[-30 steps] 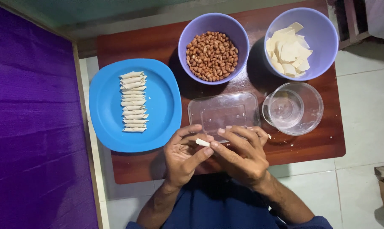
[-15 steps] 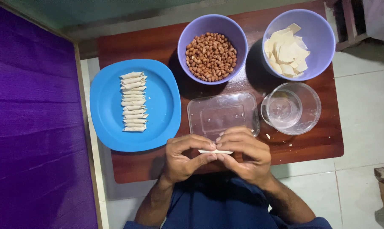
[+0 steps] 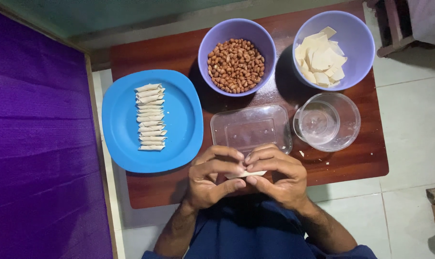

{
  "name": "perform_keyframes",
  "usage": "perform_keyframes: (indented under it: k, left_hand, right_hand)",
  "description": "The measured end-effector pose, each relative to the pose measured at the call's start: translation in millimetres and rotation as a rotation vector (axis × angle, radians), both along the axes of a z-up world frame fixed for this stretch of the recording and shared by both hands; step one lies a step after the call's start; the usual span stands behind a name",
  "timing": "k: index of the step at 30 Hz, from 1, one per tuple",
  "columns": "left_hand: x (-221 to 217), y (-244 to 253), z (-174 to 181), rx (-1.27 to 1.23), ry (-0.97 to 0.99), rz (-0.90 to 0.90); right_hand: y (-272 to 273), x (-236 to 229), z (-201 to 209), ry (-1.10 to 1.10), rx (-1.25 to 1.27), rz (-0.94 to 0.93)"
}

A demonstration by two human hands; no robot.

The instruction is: The person prepares snacks by placing peanuts on small squares of dough, moistening the edges with water by hand, and rolling them into small tubes. The finished rolls are placed on a blue plate.

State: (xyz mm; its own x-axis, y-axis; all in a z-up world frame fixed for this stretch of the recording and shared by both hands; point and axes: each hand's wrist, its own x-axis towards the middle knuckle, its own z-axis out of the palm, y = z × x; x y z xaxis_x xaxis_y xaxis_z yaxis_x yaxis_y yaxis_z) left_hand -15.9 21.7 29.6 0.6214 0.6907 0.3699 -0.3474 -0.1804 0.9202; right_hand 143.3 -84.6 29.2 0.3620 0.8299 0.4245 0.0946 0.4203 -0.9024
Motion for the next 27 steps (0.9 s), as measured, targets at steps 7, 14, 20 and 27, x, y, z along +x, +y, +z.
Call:
perform_keyframes:
  k: [7, 14, 20, 27]
  left_hand:
    - [0, -4, 2, -0.054, 0.018, 0.016]
    - [3, -3, 0, 0.050, -0.029, 0.070]
    - [2, -1, 2, 0.103, -0.024, 0.082]
    - [1, -4, 0, 0.114, -0.021, 0.084]
  right_hand:
    - [1, -1, -3, -0.033, 0.028, -0.043]
    - [0, -4, -6, -0.016, 0.012, -0.073]
    - [3, -4, 3, -0.031, 0.011, -0.007]
    - [2, -3, 1, -0.053, 0.009, 0.017]
